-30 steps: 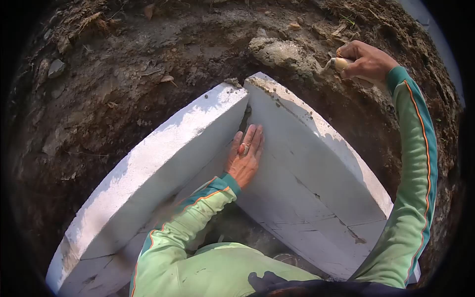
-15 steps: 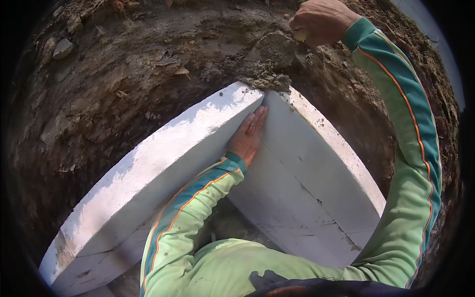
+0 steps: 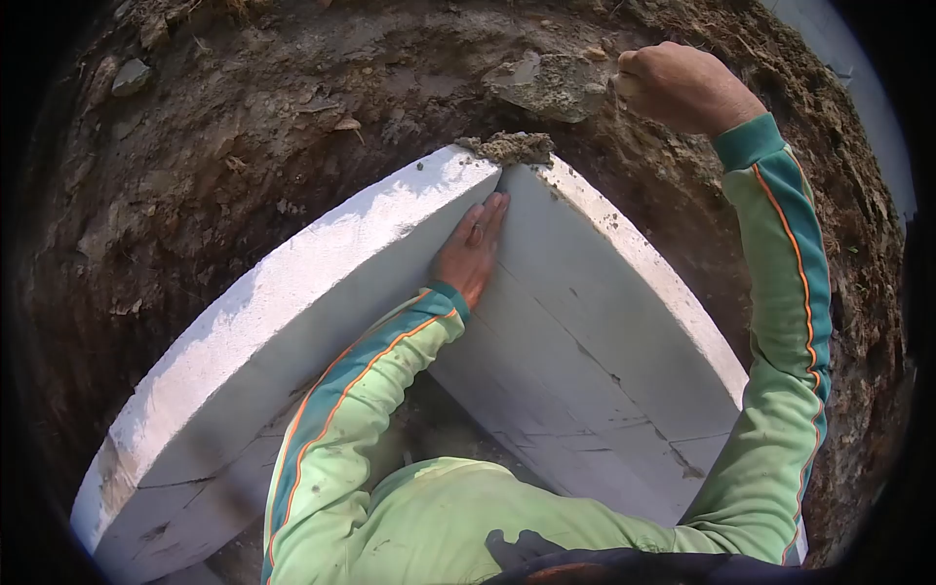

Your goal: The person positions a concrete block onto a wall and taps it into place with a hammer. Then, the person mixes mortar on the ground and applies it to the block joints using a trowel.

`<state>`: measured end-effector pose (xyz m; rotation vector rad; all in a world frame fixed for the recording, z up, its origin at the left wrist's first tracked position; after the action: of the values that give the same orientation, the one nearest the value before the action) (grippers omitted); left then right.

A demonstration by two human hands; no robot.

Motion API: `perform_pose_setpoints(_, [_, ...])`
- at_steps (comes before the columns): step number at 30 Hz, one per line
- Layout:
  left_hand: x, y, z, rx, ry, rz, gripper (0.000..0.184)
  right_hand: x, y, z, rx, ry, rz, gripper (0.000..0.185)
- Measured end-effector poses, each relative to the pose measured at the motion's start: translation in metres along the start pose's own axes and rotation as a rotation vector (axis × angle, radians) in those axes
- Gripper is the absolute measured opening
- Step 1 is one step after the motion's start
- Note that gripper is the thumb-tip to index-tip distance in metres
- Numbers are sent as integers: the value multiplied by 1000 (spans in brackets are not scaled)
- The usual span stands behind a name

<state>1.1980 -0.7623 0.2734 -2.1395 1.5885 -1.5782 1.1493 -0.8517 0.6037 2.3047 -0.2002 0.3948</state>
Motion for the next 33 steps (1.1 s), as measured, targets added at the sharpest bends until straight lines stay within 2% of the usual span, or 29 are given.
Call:
perform_pose_setpoints(1, [-1,-1,-3,-46,-3,1,49,-19,8,-3,1,-72,110,20])
perform_pose_setpoints(2, [-2,-1,-5,-92,-7,4,49,-34,10,3,-6,-105,116,21])
perform_pose_setpoints(4, [-1,-6,-13,-27,4,43,49,-63,9,23,-13,-172,142,24])
perform_pose_setpoints(5, [0,-8,-15,4,11,68,49,-70,-2,28,29,-275,188,27])
perform_pose_setpoints(7, [-1,-4,-5,117,44,91,52,-76,-24,37,167,-316,172,28])
perform_pose_setpoints(11, [4,-3,1,310,88,77,57,-58,-46,32,100,-215,220,25])
perform_pose_setpoints(16, [15,-12,-10,290,-70,142,67,-43,-75,8,-58,-48,112,22])
perform_pose_setpoints(20, [14,-12,-7,261,-50,136,68,-41,-82,-5,-115,-37,103,20])
perform_pose_setpoints(23, [15,-10,1,296,-28,153,68,-41,-91,-8,-2,-22,52,17])
perform_pose_setpoints(26, [16,-9,0,275,-14,158,68,-38,-95,-17,41,-36,152,18])
perform_pose_setpoints(29, [16,-7,7,324,19,150,67,-41,-111,5,-13,40,35,18])
perform_pose_setpoints(33, [16,-5,21,390,31,127,66,-48,-102,-7,49,162,155,17])
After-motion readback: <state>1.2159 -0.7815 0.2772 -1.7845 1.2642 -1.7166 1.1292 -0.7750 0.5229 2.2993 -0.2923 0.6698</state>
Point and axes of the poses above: each hand's wrist, its own x-axis towards the middle knuckle, its own z-axis out of the palm, y = z × x, the point moved 7 cm from there along x, towards the middle knuckle, and after that the axes turned 13 degrees about y, right-handed, at the moved point
